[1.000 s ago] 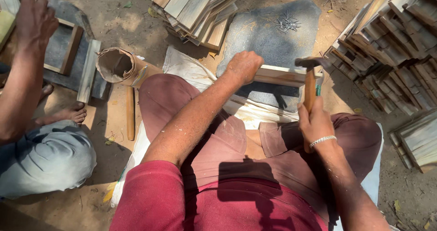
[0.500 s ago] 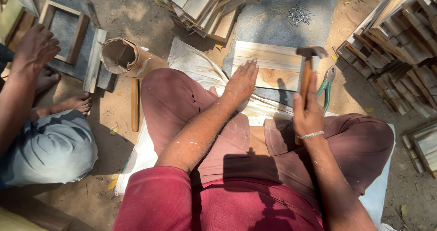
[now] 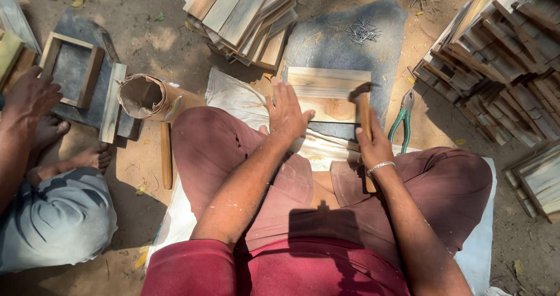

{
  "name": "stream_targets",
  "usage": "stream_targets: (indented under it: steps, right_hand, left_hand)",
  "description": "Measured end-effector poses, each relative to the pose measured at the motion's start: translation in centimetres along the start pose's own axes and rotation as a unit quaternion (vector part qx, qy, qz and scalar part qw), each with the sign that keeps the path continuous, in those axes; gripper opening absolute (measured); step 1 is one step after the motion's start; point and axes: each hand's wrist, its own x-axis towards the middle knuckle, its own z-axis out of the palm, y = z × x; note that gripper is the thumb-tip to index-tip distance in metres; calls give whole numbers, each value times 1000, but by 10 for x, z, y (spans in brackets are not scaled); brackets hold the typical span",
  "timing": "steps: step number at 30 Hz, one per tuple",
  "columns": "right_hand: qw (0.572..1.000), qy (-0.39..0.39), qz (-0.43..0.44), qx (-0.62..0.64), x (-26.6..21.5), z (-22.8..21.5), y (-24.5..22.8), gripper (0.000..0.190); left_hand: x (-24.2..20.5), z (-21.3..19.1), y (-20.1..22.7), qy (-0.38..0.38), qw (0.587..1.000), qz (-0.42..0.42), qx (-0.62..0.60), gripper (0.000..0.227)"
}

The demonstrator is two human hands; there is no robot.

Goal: The person sits cross-legged on the ground and assembles small wooden frames by nailing planks together. They use a hammer to drive nails into the wood, occasionally using pliers to adjust or remove nails, and place finished frames into a stack.

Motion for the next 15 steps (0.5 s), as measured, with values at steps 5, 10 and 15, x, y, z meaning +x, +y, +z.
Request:
stream_targets:
  steps: [5, 10, 15]
  right_hand:
    - [870, -39, 318, 374, -25, -20, 6, 71]
    - [883, -123, 310, 331, -42, -21, -33, 72]
    - [958, -62, 142, 242, -67, -22, -74, 78]
  left_hand:
    - [5, -26, 5, 30, 969, -79, -231, 74]
    - [26, -90, 32, 145, 892, 9, -428, 40]
    - [40, -128, 39, 102, 891, 194, -398, 23]
